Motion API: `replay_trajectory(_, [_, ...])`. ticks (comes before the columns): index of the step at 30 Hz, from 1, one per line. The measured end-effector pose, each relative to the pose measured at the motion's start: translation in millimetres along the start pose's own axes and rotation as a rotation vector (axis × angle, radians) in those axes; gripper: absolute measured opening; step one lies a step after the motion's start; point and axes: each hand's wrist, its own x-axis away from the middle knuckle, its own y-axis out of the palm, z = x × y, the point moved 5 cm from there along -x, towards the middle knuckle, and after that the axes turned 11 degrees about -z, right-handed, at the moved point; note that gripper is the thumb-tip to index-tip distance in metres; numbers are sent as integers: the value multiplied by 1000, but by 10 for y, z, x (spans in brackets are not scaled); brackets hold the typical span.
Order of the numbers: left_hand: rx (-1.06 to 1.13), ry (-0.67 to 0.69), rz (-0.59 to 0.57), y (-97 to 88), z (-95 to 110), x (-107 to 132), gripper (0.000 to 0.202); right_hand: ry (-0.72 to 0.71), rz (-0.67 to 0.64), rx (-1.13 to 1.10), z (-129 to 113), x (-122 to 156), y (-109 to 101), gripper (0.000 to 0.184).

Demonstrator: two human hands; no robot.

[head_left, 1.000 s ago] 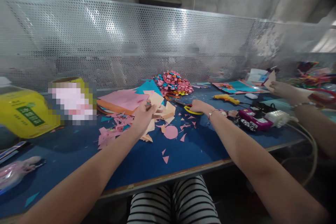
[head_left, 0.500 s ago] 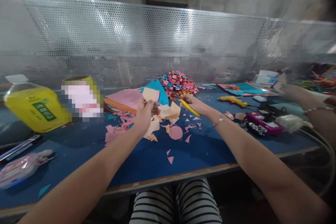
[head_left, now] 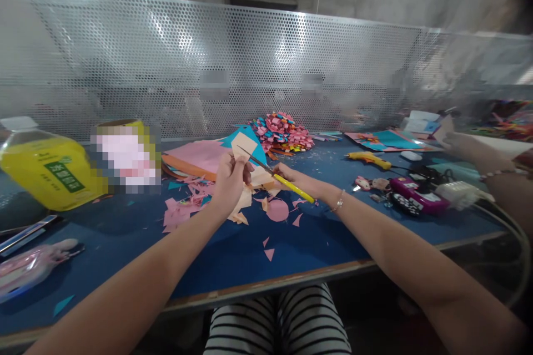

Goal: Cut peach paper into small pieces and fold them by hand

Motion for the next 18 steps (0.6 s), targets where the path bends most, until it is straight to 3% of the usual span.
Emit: replay_trajectory(18, [-51,7,-65,65,-35,26,12,-56,44,-138,-118,15,65,35])
